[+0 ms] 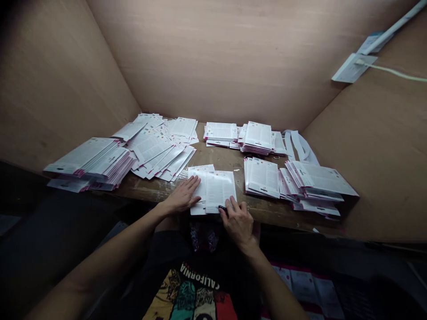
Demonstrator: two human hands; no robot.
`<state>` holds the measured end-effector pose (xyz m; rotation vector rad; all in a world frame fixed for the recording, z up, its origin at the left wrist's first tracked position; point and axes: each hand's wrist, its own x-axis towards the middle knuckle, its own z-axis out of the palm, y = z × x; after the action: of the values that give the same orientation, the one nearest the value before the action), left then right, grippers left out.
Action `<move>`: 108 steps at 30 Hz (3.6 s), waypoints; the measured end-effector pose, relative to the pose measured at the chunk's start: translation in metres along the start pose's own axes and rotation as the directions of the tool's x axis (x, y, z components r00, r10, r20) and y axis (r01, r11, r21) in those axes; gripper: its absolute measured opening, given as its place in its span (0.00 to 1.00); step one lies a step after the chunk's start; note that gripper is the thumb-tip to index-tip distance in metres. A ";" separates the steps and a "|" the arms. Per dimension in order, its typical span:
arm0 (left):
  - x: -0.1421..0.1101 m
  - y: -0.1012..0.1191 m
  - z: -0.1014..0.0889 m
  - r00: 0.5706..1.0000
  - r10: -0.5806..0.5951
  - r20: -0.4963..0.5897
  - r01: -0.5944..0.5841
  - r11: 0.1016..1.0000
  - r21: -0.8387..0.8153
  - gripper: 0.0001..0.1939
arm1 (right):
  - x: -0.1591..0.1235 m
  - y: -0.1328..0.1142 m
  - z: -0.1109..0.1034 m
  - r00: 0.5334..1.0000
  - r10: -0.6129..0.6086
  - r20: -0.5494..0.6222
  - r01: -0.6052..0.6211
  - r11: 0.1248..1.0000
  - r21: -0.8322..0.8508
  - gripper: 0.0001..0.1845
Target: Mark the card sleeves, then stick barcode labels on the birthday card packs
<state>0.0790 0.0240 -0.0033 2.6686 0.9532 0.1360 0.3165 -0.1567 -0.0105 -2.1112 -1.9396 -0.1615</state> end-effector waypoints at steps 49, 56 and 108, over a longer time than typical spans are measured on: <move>-0.065 -0.005 0.004 0.991 0.117 -0.057 -0.114 0.992 0.057 0.56 | 0.071 -0.029 0.004 0.909 -0.321 0.266 -0.039 0.571 0.820 0.20; -0.066 -0.006 0.007 0.991 0.121 -0.055 -0.114 0.986 0.118 0.56 | 0.073 -0.036 -0.004 0.867 -0.416 0.274 -0.016 0.527 0.850 0.20; -0.067 -0.006 0.011 0.992 0.091 -0.085 -0.075 0.980 0.182 0.58 | 0.061 -0.041 0.025 0.909 -0.417 0.012 0.284 0.640 0.714 0.17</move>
<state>0.0258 -0.0172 -0.0149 2.8912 0.9214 0.2036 0.2797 -0.0889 -0.0131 -1.2588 -2.0383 0.6300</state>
